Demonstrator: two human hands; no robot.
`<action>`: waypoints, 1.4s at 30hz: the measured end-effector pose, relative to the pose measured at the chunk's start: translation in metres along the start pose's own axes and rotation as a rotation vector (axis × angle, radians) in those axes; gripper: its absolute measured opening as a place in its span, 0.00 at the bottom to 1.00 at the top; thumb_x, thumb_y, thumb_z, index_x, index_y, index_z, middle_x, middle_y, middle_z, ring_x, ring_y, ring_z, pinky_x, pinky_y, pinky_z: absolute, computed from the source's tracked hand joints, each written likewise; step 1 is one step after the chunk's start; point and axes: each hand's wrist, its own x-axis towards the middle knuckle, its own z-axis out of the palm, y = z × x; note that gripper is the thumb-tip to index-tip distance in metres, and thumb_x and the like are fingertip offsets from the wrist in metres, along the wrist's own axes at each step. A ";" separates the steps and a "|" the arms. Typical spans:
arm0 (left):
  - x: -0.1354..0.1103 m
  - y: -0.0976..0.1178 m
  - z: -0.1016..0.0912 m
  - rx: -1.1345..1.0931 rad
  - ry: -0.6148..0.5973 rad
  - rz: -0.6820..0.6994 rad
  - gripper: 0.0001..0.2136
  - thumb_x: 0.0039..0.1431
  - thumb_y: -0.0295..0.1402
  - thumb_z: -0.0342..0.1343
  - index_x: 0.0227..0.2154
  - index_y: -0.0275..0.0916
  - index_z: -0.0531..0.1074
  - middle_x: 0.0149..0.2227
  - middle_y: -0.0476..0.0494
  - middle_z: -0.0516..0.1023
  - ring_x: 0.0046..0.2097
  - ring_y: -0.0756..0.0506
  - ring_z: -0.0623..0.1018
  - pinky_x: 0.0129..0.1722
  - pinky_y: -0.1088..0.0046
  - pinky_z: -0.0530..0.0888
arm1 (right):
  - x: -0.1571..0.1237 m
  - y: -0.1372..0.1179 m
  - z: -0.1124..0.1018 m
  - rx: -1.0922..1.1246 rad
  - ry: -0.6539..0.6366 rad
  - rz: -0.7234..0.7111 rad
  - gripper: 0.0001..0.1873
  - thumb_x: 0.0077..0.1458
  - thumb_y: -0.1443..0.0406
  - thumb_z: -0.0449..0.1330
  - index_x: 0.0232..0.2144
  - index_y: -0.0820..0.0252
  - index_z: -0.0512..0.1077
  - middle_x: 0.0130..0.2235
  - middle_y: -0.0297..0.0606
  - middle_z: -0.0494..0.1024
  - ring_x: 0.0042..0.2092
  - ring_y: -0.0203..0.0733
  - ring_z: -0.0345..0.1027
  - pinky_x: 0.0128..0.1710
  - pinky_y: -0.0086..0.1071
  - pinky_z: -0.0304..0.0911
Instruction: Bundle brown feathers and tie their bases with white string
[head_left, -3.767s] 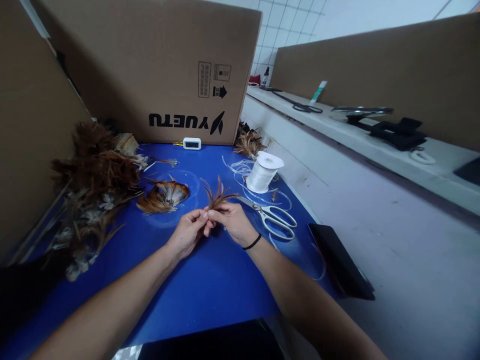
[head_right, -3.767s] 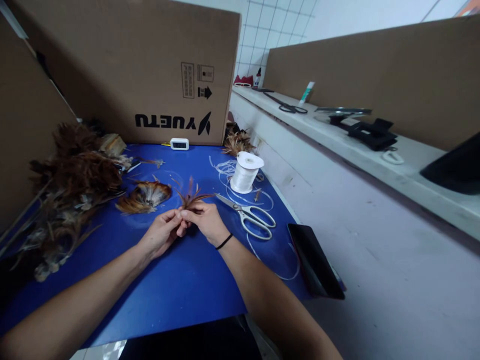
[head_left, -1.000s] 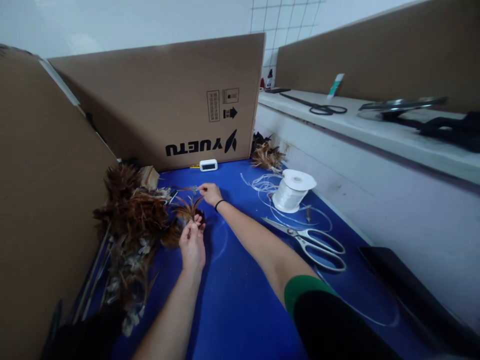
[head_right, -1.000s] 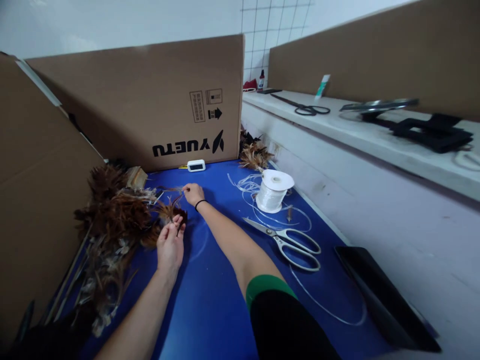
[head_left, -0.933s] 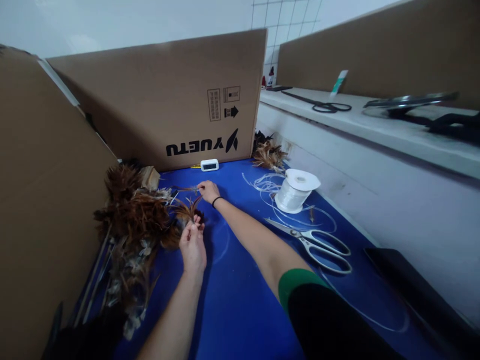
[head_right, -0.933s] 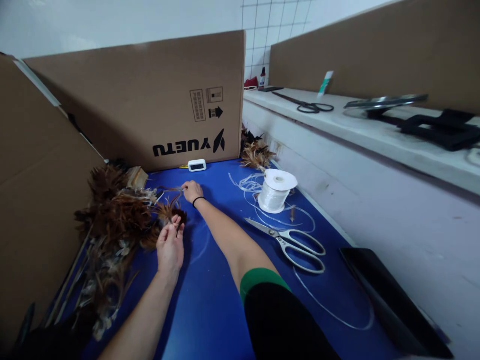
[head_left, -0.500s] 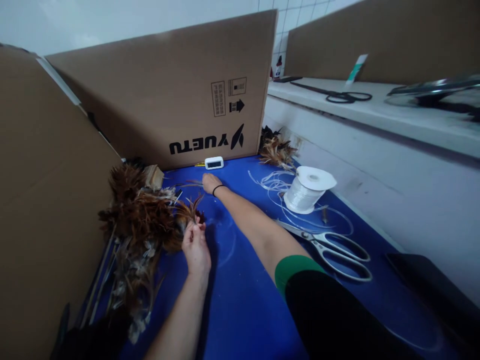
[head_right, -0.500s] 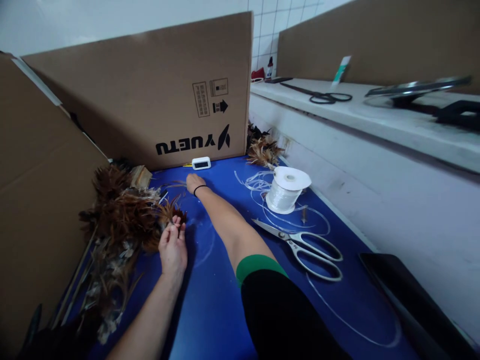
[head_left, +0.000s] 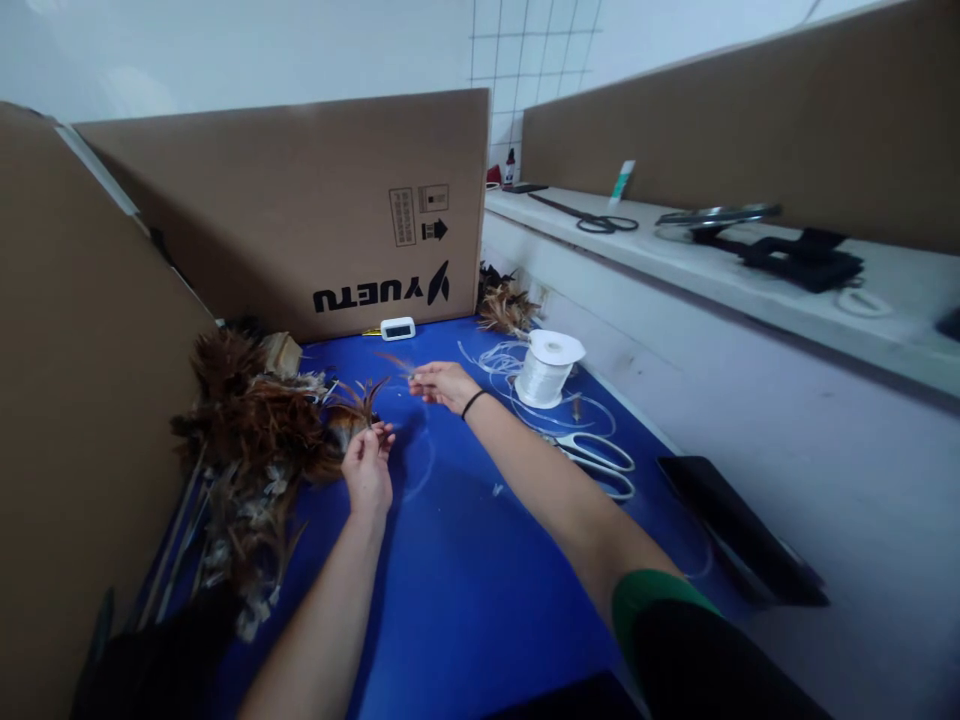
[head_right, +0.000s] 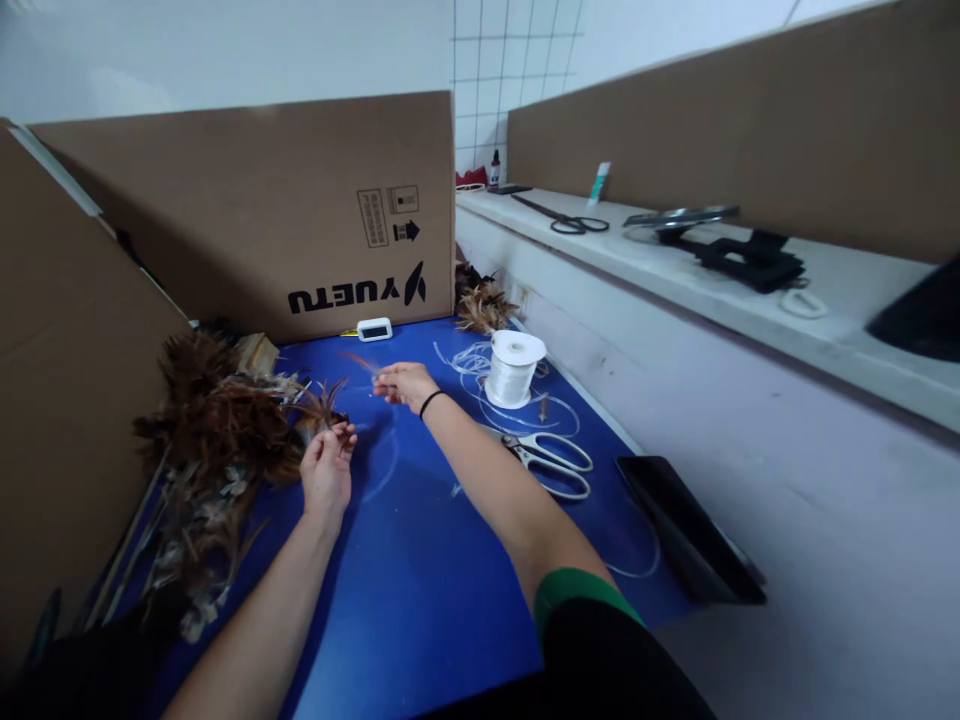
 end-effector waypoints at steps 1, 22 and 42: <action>-0.001 0.001 0.000 0.003 -0.023 -0.018 0.10 0.46 0.37 0.63 0.26 0.35 0.72 0.32 0.45 0.75 0.35 0.49 0.76 0.37 0.71 0.72 | -0.014 0.006 -0.003 0.023 -0.019 0.017 0.04 0.51 0.74 0.57 0.29 0.63 0.66 0.28 0.39 0.77 0.27 0.34 0.72 0.21 0.23 0.63; -0.067 0.002 0.031 0.158 -0.355 -0.420 0.12 0.44 0.37 0.65 0.26 0.35 0.70 0.26 0.47 0.75 0.30 0.50 0.77 0.34 0.73 0.74 | -0.123 0.067 -0.036 0.087 0.008 -0.162 0.10 0.36 0.66 0.66 0.20 0.62 0.67 0.15 0.26 0.67 0.17 0.27 0.57 0.16 0.22 0.53; -0.059 0.017 0.018 0.244 -0.503 -0.452 0.12 0.48 0.39 0.61 0.26 0.35 0.68 0.33 0.48 0.74 0.14 0.61 0.60 0.12 0.83 0.56 | -0.129 0.057 -0.033 0.295 0.106 -0.211 0.12 0.37 0.62 0.67 0.24 0.62 0.70 0.24 0.34 0.75 0.26 0.36 0.70 0.20 0.25 0.61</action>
